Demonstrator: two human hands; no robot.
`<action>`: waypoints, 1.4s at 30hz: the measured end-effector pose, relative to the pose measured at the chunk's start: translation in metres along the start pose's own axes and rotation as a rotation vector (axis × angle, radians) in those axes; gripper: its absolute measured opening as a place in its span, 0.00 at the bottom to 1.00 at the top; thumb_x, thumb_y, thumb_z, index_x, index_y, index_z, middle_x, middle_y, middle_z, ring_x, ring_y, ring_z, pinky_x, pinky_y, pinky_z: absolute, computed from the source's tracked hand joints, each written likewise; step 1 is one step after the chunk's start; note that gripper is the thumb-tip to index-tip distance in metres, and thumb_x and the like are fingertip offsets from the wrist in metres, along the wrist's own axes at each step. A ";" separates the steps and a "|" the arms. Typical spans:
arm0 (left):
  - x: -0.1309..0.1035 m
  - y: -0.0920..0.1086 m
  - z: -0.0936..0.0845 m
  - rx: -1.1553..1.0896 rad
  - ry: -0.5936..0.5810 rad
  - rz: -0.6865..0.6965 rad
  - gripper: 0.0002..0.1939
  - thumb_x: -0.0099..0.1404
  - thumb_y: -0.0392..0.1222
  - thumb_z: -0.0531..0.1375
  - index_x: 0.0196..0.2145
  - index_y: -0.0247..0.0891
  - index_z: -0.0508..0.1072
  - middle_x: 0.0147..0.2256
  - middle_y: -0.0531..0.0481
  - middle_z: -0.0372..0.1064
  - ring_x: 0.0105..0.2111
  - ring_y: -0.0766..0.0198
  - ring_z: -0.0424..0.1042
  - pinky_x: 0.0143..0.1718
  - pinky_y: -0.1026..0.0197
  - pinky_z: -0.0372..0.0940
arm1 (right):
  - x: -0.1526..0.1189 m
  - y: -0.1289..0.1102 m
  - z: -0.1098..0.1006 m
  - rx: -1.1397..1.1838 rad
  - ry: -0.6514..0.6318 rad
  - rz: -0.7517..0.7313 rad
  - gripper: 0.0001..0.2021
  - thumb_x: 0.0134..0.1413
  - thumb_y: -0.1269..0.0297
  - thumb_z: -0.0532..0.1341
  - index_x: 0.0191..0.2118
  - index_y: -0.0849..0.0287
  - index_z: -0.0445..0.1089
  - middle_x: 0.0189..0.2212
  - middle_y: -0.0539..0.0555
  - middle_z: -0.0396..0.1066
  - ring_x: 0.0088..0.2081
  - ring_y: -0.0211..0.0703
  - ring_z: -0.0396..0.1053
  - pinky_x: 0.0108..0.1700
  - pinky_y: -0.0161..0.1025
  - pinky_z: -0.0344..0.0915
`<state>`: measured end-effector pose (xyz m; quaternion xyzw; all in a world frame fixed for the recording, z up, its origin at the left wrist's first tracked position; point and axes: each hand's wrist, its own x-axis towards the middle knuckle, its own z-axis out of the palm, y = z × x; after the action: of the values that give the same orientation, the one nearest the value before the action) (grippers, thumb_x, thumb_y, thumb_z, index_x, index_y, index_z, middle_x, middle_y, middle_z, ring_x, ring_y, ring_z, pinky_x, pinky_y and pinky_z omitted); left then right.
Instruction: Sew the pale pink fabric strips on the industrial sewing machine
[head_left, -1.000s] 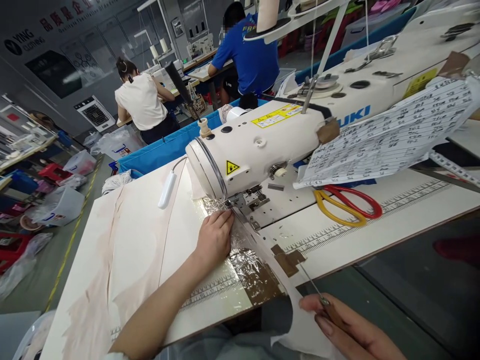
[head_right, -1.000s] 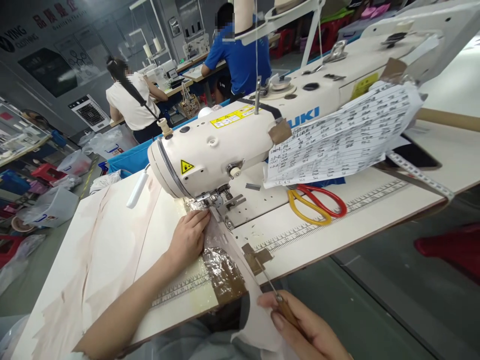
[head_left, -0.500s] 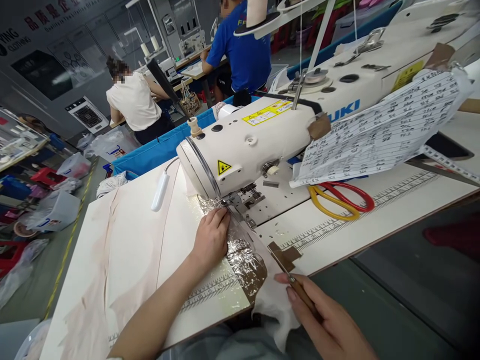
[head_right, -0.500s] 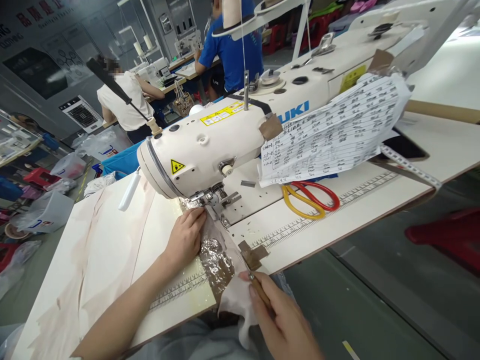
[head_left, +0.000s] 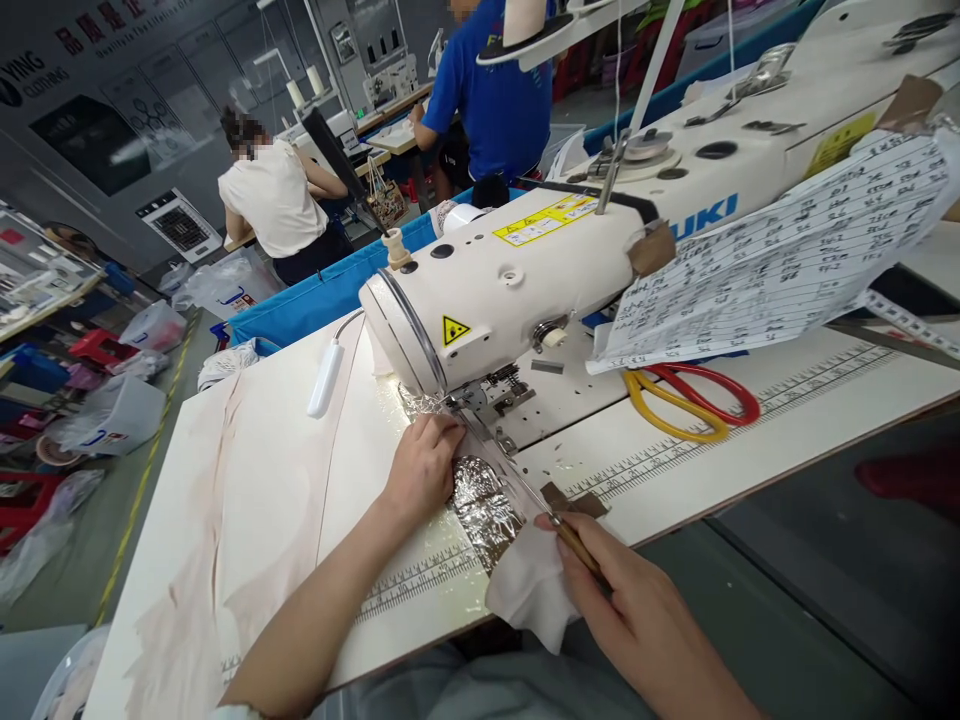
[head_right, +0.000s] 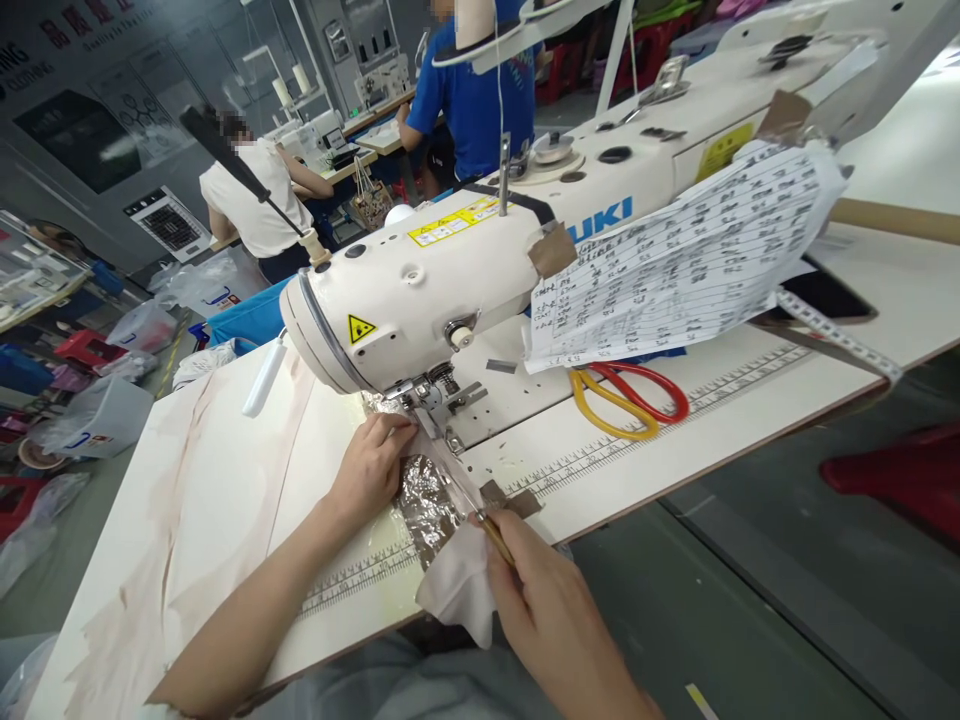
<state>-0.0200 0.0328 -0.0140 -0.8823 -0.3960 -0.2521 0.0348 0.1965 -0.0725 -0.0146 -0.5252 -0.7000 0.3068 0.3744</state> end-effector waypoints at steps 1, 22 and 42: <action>0.000 0.000 0.000 0.025 -0.008 -0.017 0.20 0.63 0.22 0.47 0.49 0.34 0.66 0.45 0.39 0.67 0.43 0.53 0.66 0.41 0.50 0.70 | 0.002 -0.001 0.000 -0.001 -0.005 0.000 0.08 0.66 0.64 0.47 0.39 0.55 0.62 0.23 0.48 0.67 0.22 0.41 0.68 0.21 0.33 0.61; -0.001 0.000 -0.003 0.034 0.011 -0.067 0.18 0.62 0.26 0.49 0.49 0.34 0.66 0.44 0.39 0.67 0.44 0.53 0.66 0.42 0.49 0.68 | 0.036 -0.003 0.012 -0.065 -0.041 -0.014 0.10 0.64 0.64 0.47 0.41 0.56 0.64 0.29 0.54 0.73 0.30 0.47 0.73 0.28 0.37 0.67; 0.001 0.000 0.002 0.068 -0.086 -0.121 0.17 0.62 0.30 0.51 0.49 0.34 0.67 0.46 0.38 0.65 0.46 0.50 0.65 0.44 0.47 0.68 | 0.051 0.003 0.021 -0.134 0.010 -0.069 0.10 0.63 0.63 0.47 0.40 0.57 0.64 0.32 0.57 0.74 0.32 0.48 0.74 0.29 0.38 0.67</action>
<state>-0.0186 0.0335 -0.0153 -0.8652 -0.4579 -0.2019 0.0325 0.1719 -0.0237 -0.0178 -0.5262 -0.7348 0.2433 0.3521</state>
